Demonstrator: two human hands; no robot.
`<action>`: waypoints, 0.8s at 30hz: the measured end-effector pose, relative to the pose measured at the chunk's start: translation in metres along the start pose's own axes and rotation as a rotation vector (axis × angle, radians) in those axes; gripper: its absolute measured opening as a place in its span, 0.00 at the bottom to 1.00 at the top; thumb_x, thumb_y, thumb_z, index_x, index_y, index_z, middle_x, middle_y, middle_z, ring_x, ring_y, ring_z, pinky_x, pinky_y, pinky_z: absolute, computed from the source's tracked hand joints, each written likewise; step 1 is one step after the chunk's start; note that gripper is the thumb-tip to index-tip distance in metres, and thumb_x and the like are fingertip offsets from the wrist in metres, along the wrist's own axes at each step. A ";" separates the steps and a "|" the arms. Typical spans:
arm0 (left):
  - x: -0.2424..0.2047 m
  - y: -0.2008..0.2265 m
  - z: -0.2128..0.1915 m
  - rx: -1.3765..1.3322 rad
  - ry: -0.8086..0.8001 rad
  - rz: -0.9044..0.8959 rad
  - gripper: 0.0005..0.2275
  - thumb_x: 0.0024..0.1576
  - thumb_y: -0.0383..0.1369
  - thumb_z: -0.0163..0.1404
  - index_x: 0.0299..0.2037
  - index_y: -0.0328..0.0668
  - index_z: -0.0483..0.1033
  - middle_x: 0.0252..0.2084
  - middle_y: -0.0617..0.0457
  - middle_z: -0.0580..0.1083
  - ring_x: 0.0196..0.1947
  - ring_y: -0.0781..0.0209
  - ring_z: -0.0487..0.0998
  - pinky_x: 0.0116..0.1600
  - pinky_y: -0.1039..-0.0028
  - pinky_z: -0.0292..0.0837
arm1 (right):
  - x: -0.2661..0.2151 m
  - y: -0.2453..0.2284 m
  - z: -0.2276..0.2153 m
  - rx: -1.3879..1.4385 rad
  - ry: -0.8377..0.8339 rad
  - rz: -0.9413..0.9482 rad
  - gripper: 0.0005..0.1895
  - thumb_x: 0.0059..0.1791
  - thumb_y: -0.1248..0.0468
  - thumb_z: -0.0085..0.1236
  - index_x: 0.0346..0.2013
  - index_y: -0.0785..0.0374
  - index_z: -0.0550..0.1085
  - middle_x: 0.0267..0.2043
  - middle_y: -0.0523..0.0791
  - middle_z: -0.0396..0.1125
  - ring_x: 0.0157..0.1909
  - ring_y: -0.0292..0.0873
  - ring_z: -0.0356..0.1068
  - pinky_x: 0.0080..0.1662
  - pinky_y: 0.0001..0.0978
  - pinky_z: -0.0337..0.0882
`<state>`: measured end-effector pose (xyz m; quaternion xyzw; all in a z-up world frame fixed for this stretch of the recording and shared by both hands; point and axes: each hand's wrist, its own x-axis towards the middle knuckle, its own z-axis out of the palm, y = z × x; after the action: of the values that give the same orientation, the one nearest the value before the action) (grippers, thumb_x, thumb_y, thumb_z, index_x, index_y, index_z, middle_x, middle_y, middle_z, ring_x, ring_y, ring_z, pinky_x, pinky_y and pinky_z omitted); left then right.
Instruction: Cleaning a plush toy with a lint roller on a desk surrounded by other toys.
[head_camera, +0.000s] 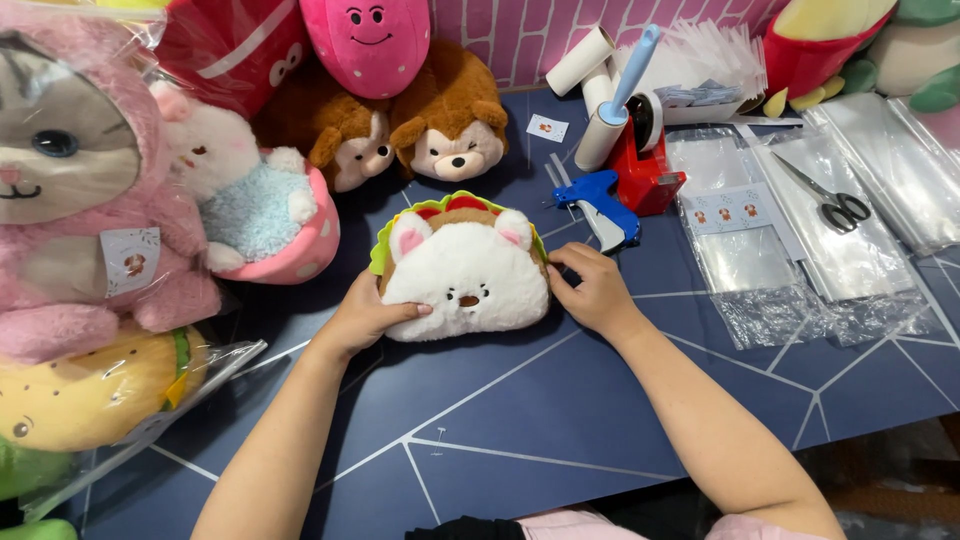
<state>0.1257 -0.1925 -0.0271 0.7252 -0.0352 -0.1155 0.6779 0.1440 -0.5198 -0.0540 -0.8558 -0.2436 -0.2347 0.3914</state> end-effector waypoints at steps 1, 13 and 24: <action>0.001 0.001 -0.001 0.002 -0.004 -0.006 0.39 0.36 0.29 0.71 0.63 0.35 0.70 0.53 0.41 0.76 0.56 0.48 0.75 0.59 0.52 0.72 | -0.001 -0.002 0.001 0.008 -0.043 0.021 0.02 0.51 0.70 0.59 0.36 0.64 0.79 0.30 0.48 0.74 0.36 0.50 0.76 0.41 0.39 0.76; 0.001 -0.001 -0.002 -0.032 0.011 0.015 0.40 0.36 0.29 0.72 0.63 0.34 0.69 0.54 0.39 0.76 0.57 0.45 0.75 0.60 0.51 0.71 | 0.053 -0.017 -0.039 -0.041 0.075 -0.032 0.03 0.52 0.61 0.62 0.38 0.56 0.80 0.30 0.42 0.71 0.35 0.45 0.73 0.41 0.33 0.73; 0.003 0.010 -0.003 -0.088 -0.035 -0.096 0.40 0.35 0.35 0.67 0.63 0.39 0.68 0.58 0.53 0.75 0.57 0.61 0.75 0.63 0.71 0.70 | 0.234 0.013 -0.110 -0.847 -0.236 0.333 0.37 0.54 0.54 0.57 0.73 0.65 0.56 0.65 0.59 0.60 0.62 0.63 0.63 0.49 0.56 0.74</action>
<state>0.1300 -0.1911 -0.0172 0.6934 -0.0072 -0.1618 0.7021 0.3089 -0.5590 0.1419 -0.9885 -0.0286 -0.1484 0.0095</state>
